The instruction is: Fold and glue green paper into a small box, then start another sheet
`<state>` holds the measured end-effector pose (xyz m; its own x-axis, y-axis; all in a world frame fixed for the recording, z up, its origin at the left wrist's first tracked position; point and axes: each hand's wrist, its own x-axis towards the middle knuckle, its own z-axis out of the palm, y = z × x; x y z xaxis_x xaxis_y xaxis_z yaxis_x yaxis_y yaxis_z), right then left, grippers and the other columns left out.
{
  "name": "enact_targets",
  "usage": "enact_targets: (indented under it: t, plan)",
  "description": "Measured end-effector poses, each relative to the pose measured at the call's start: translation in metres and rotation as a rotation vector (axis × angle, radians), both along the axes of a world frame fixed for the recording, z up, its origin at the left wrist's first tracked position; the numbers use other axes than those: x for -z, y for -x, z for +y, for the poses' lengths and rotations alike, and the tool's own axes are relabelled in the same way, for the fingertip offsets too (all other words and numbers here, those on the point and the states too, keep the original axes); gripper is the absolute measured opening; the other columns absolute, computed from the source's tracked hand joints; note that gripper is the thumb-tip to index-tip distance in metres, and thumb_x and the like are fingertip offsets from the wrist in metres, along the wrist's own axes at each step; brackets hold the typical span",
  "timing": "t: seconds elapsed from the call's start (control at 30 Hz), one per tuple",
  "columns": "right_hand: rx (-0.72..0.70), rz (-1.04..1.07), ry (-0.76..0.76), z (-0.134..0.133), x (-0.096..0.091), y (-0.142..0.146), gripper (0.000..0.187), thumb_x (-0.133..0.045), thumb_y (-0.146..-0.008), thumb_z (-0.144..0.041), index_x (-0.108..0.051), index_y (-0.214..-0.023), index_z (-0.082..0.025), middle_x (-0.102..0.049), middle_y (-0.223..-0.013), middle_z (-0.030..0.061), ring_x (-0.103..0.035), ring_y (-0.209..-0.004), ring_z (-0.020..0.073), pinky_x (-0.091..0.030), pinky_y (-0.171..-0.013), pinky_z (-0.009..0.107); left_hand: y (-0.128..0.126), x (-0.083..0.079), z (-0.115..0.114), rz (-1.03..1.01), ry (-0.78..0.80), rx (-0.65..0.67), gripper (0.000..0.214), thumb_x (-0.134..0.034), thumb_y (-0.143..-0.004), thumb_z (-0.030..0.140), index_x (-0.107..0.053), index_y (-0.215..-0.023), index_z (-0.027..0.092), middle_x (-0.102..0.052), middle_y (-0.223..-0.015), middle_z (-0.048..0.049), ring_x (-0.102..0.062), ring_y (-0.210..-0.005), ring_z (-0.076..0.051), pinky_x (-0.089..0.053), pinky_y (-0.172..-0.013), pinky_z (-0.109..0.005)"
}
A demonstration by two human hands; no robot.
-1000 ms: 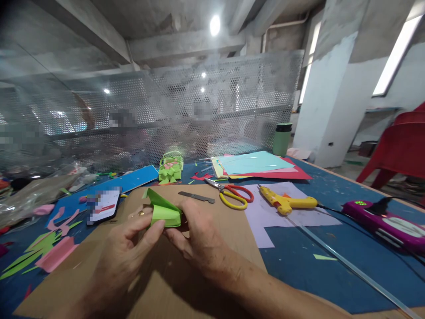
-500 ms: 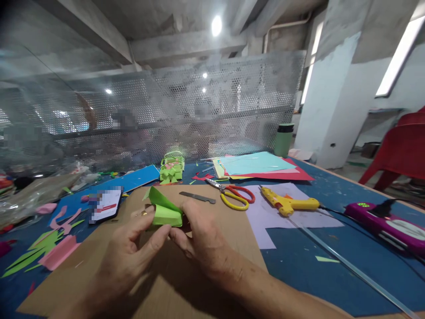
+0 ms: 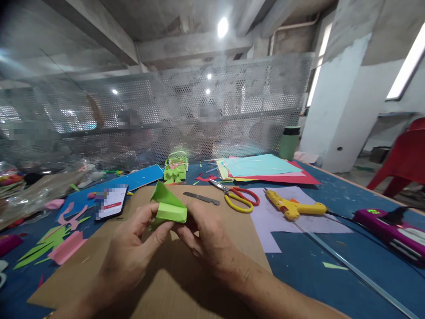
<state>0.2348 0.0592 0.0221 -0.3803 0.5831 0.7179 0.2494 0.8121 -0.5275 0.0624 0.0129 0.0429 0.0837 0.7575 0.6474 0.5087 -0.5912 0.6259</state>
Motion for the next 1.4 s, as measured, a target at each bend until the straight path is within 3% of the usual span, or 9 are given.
enact_targets:
  t: [0.2, 0.33, 0.43, 0.6, 0.9, 1.07, 1.27, 1.4]
  plan:
    - [-0.031, 0.035, 0.024, 0.002, 0.002, -0.001, 0.037, -0.058, -0.087, -0.008, -0.058, -0.120, -0.024, -0.067, -0.095, 0.0019, -0.058, -0.072, 0.0129, -0.049, -0.061, 0.022, -0.002, -0.003, -0.002, 0.016, 0.007, 0.048, 0.013, -0.057, -0.098, 0.024, -0.066, -0.088, 0.022, -0.066, -0.091, -0.0017, -0.058, -0.091, -0.021, -0.045, -0.081, -0.033]
    - [-0.071, 0.068, 0.031, -0.001, 0.000, -0.001, 0.053, -0.058, -0.086, -0.006, -0.050, -0.134, -0.028, -0.064, -0.103, 0.0014, -0.059, -0.076, 0.0120, -0.051, -0.064, 0.020, -0.001, -0.002, -0.003, 0.013, 0.009, 0.099, 0.015, -0.053, -0.100, 0.023, -0.068, -0.097, 0.024, -0.063, -0.105, -0.0031, -0.055, -0.101, -0.021, -0.044, -0.088, -0.035]
    - [-0.055, 0.046, -0.023, -0.005, -0.006, -0.002, 0.043, -0.061, -0.087, -0.008, -0.053, -0.126, -0.025, -0.062, -0.098, 0.0009, -0.058, -0.078, 0.0126, -0.053, -0.066, 0.021, -0.001, -0.002, -0.005, 0.057, -0.011, 0.114, 0.019, -0.052, -0.101, 0.020, -0.069, -0.104, 0.026, -0.062, -0.107, -0.0025, -0.054, -0.103, -0.020, -0.044, -0.089, -0.034]
    - [-0.034, 0.020, -0.019, -0.011, -0.015, -0.002, 0.013, -0.061, -0.089, -0.014, -0.057, -0.100, -0.021, -0.059, -0.088, 0.0006, -0.055, -0.074, 0.0130, -0.053, -0.063, 0.022, 0.000, -0.003, -0.005, 0.136, -0.098, 0.051, 0.015, -0.053, -0.099, 0.016, -0.064, -0.091, 0.022, -0.061, -0.091, -0.0018, -0.054, -0.092, -0.020, -0.042, -0.084, -0.034]
    - [0.031, -0.044, -0.074, -0.006, -0.005, -0.004, 0.040, -0.059, -0.088, -0.011, -0.054, -0.125, -0.024, -0.065, -0.097, 0.0038, -0.058, -0.079, 0.0170, -0.052, -0.066, 0.028, 0.002, -0.004, -0.003, 0.015, -0.034, 0.036, 0.012, -0.056, -0.098, 0.027, -0.066, -0.097, 0.023, -0.065, -0.099, -0.0037, -0.055, -0.100, -0.023, -0.043, -0.089, -0.039]
    - [-0.019, -0.060, -0.040, -0.015, -0.013, -0.008, 0.050, -0.064, -0.091, -0.016, -0.047, -0.136, -0.028, -0.064, -0.112, 0.0037, -0.061, -0.095, 0.0170, -0.054, -0.083, 0.030, 0.001, -0.008, -0.004, -0.010, 0.016, 0.043, 0.016, -0.054, -0.098, 0.025, -0.068, -0.090, 0.021, -0.064, -0.088, -0.0027, -0.057, -0.090, -0.022, -0.044, -0.082, -0.038]
    - [0.050, -0.011, -0.223, -0.020, -0.031, -0.012, 0.028, -0.062, -0.092, -0.014, -0.064, -0.118, -0.025, -0.062, -0.111, 0.0070, -0.060, -0.108, 0.0198, -0.054, -0.091, 0.034, -0.001, -0.010, -0.006, 0.095, -0.040, 0.066, 0.020, -0.052, -0.098, 0.021, -0.066, -0.085, 0.023, -0.062, -0.081, 0.0002, -0.054, -0.085, -0.020, -0.041, -0.082, -0.037]
    - [0.038, -0.019, -0.162, -0.019, -0.034, -0.012, 0.021, -0.066, -0.090, -0.015, -0.070, -0.109, -0.026, -0.064, -0.104, 0.0068, -0.063, -0.101, 0.0207, -0.057, -0.084, 0.035, -0.001, -0.009, -0.008, 0.139, -0.064, 0.065, 0.018, -0.051, -0.098, 0.019, -0.064, -0.086, 0.024, -0.062, -0.084, 0.0003, -0.055, -0.088, -0.020, -0.042, -0.082, -0.037]
